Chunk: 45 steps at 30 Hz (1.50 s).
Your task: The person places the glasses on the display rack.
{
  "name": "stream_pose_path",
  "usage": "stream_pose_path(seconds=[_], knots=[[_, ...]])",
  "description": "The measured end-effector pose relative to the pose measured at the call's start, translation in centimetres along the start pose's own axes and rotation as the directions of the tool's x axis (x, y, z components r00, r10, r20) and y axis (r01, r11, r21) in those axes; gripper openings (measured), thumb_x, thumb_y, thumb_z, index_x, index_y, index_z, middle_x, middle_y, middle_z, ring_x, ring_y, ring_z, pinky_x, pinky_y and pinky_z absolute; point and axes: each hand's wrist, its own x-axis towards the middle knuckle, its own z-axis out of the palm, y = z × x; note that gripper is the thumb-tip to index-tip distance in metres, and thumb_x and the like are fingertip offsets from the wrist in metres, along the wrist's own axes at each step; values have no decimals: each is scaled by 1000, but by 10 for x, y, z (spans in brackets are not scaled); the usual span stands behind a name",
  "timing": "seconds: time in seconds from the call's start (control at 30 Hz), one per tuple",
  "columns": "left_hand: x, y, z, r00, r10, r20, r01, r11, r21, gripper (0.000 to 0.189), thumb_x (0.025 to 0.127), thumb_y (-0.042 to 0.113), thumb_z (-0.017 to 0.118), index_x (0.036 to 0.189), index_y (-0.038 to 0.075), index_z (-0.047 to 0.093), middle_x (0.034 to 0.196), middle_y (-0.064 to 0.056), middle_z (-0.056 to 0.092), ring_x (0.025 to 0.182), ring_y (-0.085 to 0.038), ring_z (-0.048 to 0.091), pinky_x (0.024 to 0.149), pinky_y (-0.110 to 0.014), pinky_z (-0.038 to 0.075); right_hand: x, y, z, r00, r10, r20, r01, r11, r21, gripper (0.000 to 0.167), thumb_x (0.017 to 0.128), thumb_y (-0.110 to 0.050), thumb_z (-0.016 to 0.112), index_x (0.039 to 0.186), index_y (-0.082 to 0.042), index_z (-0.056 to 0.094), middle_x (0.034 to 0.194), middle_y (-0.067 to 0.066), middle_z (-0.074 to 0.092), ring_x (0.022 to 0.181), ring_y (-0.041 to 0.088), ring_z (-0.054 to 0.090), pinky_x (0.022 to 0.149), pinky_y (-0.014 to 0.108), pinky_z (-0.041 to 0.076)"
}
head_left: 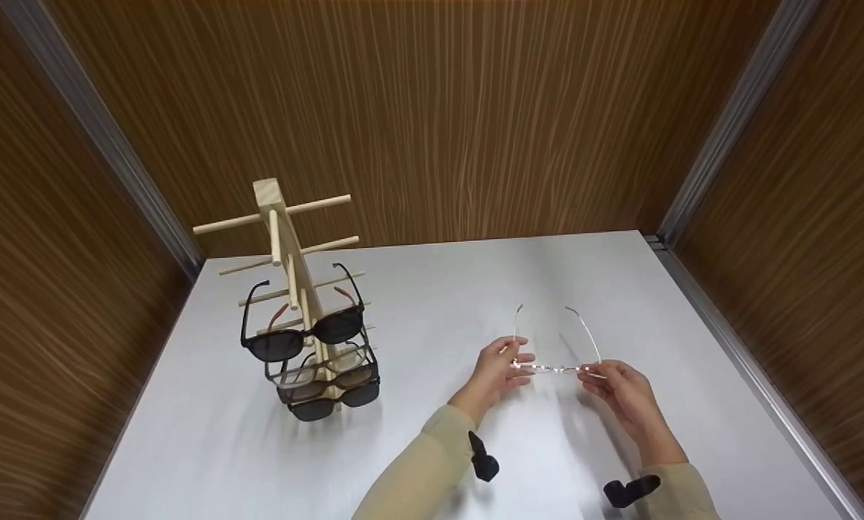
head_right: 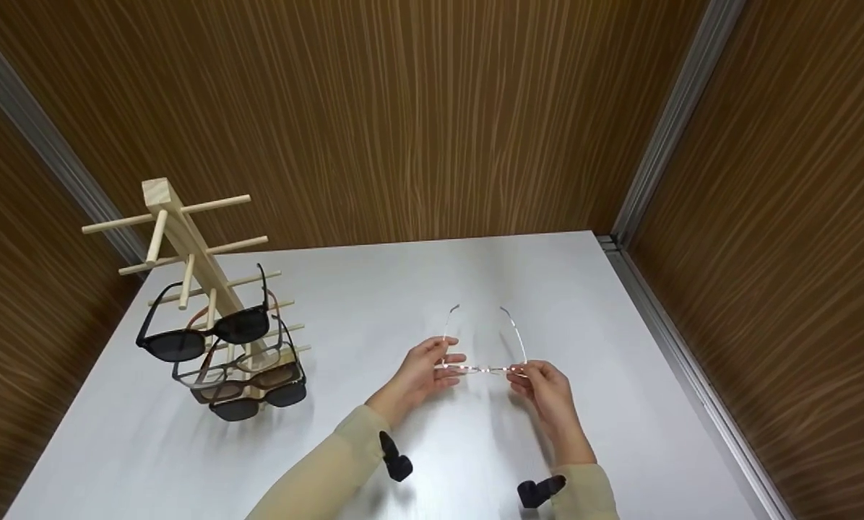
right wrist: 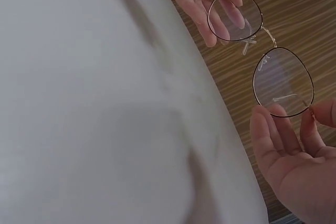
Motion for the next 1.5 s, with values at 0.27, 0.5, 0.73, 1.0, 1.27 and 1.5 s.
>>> stream_pose_path(seconds=[0.27, 0.5, 0.73, 1.0, 1.27, 1.5], knots=[[-11, 14, -16, 1000, -15, 11, 15, 1000, -8, 27, 97, 27, 49, 114, 9, 60, 97, -13, 67, 80, -28, 67, 71, -38, 55, -3, -1, 16, 998, 2, 58, -1, 1000, -15, 23, 98, -9, 46, 113, 8, 49, 106, 13, 63, 98, 25, 63, 87, 37, 50], [-26, 29, -32, 1000, -4, 25, 4, 1000, 12, 25, 97, 24, 50, 114, 8, 60, 96, -14, 67, 78, -28, 68, 68, -36, 56, -6, -4, 29, 993, -29, 112, 23, 998, 54, 20, 97, -8, 48, 110, 8, 50, 106, 12, 64, 99, 27, 63, 88, 37, 49], [-41, 42, -47, 1000, 23, 16, -23, 998, 57, 25, 97, 22, 50, 115, 7, 60, 93, -13, 68, 78, -28, 68, 67, -36, 56, -10, -5, 45, 986, -39, 164, 20, 993, 114, 19, 96, -7, 51, 107, 8, 52, 108, 17, 64, 100, 29, 62, 89, 39, 48], [-63, 55, -62, 998, 59, -5, -58, 993, 103, 26, 97, 24, 51, 116, 8, 60, 91, -12, 69, 78, -28, 68, 65, -34, 56, -19, -10, 65, 979, -68, 194, 48, 993, 104, 21, 94, -7, 53, 106, 10, 51, 106, 18, 64, 97, 29, 64, 87, 39, 50], [-83, 63, -74, 995, 97, 3, -97, 990, 106, 36, 96, 27, 52, 126, 7, 54, 94, -12, 69, 79, -28, 68, 64, -33, 56, -29, -17, 82, 975, -61, 215, 39, 993, 108, 19, 94, -8, 54, 103, 9, 52, 106, 21, 64, 93, 30, 64, 86, 41, 50], [-99, 65, -81, 995, 101, 7, -101, 993, 63, 38, 97, 28, 51, 131, 11, 51, 97, -14, 67, 83, -30, 68, 66, -34, 56, -38, -22, 93, 967, -31, 254, 7, 996, 94, 17, 95, -10, 52, 102, 6, 53, 106, 18, 64, 94, 31, 64, 86, 41, 50]])
